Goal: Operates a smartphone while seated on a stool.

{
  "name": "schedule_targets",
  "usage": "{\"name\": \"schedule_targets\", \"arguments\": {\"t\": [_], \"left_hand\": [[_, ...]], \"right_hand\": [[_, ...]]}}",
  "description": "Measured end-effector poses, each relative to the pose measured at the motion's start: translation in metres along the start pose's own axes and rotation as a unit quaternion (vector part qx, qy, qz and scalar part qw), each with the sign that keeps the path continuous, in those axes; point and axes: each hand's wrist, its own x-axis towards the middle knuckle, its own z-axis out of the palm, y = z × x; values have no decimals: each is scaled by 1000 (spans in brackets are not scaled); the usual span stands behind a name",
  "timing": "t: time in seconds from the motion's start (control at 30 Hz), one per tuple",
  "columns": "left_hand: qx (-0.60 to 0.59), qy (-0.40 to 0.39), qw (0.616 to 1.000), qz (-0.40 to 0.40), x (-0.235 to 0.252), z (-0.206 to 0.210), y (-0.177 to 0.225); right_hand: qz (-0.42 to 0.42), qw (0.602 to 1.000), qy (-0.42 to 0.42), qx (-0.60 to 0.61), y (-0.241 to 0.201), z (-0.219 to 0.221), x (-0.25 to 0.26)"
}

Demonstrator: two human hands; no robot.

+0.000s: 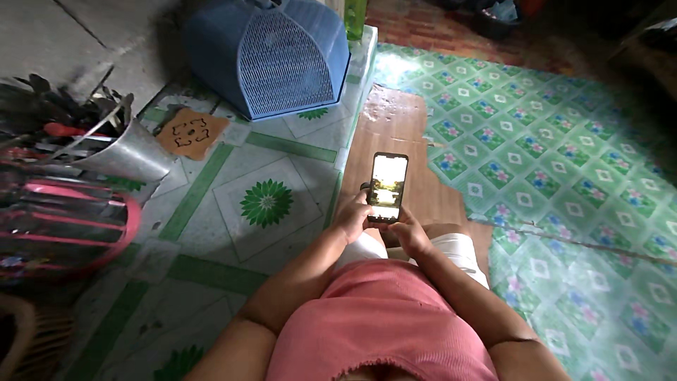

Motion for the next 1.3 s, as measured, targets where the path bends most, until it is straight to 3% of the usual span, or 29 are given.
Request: {"name": "schedule_targets", "arguments": {"t": [0.87, 0.93, 1.0, 1.07, 1.17, 1.23, 1.3], "left_hand": [[-21, -1, 1000, 3, 1, -1, -2], [-25, -6, 1000, 3, 0, -1, -1], [-28, -2, 1000, -3, -2, 0, 1], [-35, -5, 999, -4, -2, 0, 2], [-36, -14, 999, -2, -2, 0, 1], [-31, -19, 999, -2, -1, 0, -1], [-27, -20, 999, 0, 0, 0, 0]], "right_hand": [[-9, 1000, -25, 7, 9, -5, 4], [-15, 1000, -9, 3, 10, -6, 3], [-42, 995, 45, -75, 3, -6, 1], [-100, 959, 103, -246, -18, -10, 4], [-222, 822, 124, -510, -67, -5, 16], [-265, 740, 114, -607, -92, 7, 24], [-268, 686, 90, -670, -103, 15, 34]]}}
